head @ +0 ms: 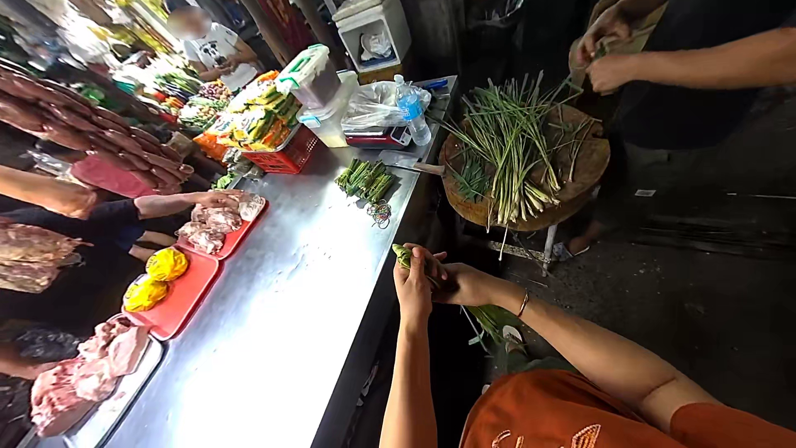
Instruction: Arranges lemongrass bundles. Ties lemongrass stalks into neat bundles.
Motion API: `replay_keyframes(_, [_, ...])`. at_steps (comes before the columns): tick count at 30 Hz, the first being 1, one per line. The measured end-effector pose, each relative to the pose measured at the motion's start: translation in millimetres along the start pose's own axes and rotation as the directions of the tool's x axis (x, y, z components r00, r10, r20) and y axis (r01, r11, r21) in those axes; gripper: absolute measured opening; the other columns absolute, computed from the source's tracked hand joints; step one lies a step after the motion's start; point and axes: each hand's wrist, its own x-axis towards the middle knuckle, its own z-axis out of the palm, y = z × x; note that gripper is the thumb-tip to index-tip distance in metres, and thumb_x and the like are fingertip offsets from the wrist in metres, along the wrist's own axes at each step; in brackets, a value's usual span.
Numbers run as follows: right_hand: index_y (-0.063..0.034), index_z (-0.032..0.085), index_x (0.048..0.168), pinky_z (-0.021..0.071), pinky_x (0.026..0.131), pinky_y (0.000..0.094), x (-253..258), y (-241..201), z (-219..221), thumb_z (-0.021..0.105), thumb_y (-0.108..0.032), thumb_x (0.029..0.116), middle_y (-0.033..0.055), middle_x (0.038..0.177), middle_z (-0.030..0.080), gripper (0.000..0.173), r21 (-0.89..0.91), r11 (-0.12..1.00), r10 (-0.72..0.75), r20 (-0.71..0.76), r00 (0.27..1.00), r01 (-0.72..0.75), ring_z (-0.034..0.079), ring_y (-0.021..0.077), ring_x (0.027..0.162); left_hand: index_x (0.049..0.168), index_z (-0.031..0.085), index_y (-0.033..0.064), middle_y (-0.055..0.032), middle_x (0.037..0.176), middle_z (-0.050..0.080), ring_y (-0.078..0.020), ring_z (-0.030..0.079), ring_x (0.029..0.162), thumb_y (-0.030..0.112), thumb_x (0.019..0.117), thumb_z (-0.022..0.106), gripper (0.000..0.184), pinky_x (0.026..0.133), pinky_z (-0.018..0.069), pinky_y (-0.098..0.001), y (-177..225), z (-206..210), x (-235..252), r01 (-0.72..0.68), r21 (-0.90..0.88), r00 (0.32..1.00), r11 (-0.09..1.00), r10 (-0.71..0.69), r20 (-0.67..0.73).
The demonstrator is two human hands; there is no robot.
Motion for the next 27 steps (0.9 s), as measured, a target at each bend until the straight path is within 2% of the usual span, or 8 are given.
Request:
replay_keyframes(3, [0.0013,0.063,0.126,0.0473,0.1,0.0238,0.6,7.7,-11.4,0.078,-0.027,0.0897,0.0104,0.121,0.067,0.048,0.155,0.988,0.017,0.049,0.999,-0.024,0.06,0.0059,0.111,0.087,0.056,0.0164,0.0069,0.055,0.055,-0.0106,0.062,0.054,0.026,0.1104,0.038,0.032,0.077,0.0631,-0.0399,-6.5,0.0,6.5,-0.001,-0.015,1.0,1.0,0.001,-0.027])
replay_keyframes(5, [-0.0001,0.058,0.131,0.0477,0.101,0.0234,0.4,13.7,-12.8,0.078,-0.024,0.0902,0.0086,0.123,0.065,0.052,0.225,0.973,0.038,0.067,0.997,-0.053,0.06,0.0042,0.112,0.086,0.056,0.0162,0.0065,0.056,0.055,-0.0089,0.059,0.05,0.028,0.1105,0.037,0.033,0.064,0.0612,-0.0316,-10.4,3.1,10.0,-0.001,-0.03,0.998,1.0,-0.001,-0.066])
replay_keyframes(9, [-0.0015,0.058,0.122,0.0565,0.073,0.0214,-0.7,18.9,-15.0,0.073,-0.015,0.0949,0.0017,0.096,0.067,0.034,0.325,0.93,0.12,0.164,0.979,-0.169,0.065,0.003,0.077,0.086,0.053,0.0142,0.006,0.054,0.049,-0.0067,0.051,0.044,0.027,0.1111,0.035,0.034,0.051,0.0526,-0.0241,-15.2,9.3,12.7,0.066,-0.09,0.989,0.994,-0.078,-0.127])
replay_keyframes(14, [-0.005,0.057,0.117,0.058,0.067,0.0223,-5.4,22.8,-24.6,0.065,-0.012,0.1,-0.0026,0.085,0.067,0.02,0.456,0.859,0.113,0.275,0.955,-0.233,0.067,0.0054,0.07,0.081,0.054,0.0151,0.0073,0.051,0.043,-0.0046,0.044,0.041,0.03,0.1105,0.039,0.036,0.045,0.0446,-0.0207,-17.1,13.8,15.4,0.14,-0.148,0.982,0.979,-0.156,-0.104])
replay_keyframes(17, [-0.0046,0.058,0.119,0.0611,0.072,0.0257,-7.4,23.8,-34.5,0.062,-0.01,0.1008,-0.0002,0.088,0.07,0.019,0.507,0.815,0.117,0.33,0.937,-0.28,0.071,0.0093,0.075,0.081,0.054,0.0152,0.0065,0.052,0.043,-0.0047,0.043,0.041,0.032,0.1108,0.038,0.037,0.044,0.0431,-0.0201,-19.0,14.5,16.7,0.166,-0.166,0.981,0.972,-0.181,-0.077])
replay_keyframes(22, [0.0006,0.066,0.119,0.0577,0.081,0.0223,-5.9,11.8,-55.8,0.073,-0.014,0.095,0.0057,0.1,0.071,0.029,0.215,0.949,0.18,0.235,0.955,-0.231,0.068,0.0038,0.082,0.079,0.053,0.0154,0.0063,0.053,0.045,-0.0056,0.046,0.042,0.031,0.1118,0.035,0.041,0.047,0.0471,-0.0215,-18.2,16.9,20.1,0.125,-0.175,0.976,0.977,-0.153,-0.157])
replay_keyframes(24, [0.0009,0.068,0.118,0.0562,0.084,0.0257,-6.4,8.1,-61.0,0.07,-0.019,0.098,0.0081,0.1,0.072,0.028,0.08,0.976,0.182,0.214,0.96,-0.203,0.067,0.0059,0.084,0.08,0.055,0.0144,0.005,0.054,0.049,-0.0072,0.05,0.044,0.031,0.1121,0.034,0.042,0.049,0.0512,-0.0237,-17.6,17.2,19.7,0.116,-0.193,0.972,0.974,-0.152,-0.181])
replay_keyframes(27, [0.0019,0.067,0.119,0.0579,0.082,0.0263,-6.8,9.6,-65.6,0.06,-0.017,0.1038,0.0087,0.096,0.072,0.026,0.065,0.98,0.167,0.233,0.958,-0.187,0.069,0.0071,0.081,0.082,0.056,0.0141,0.0038,0.056,0.053,-0.0091,0.055,0.047,0.033,0.1126,0.032,0.043,0.052,0.0554,-0.0262,-16.7,17.4,17.8,0.117,-0.213,0.969,0.97,-0.158,-0.189])
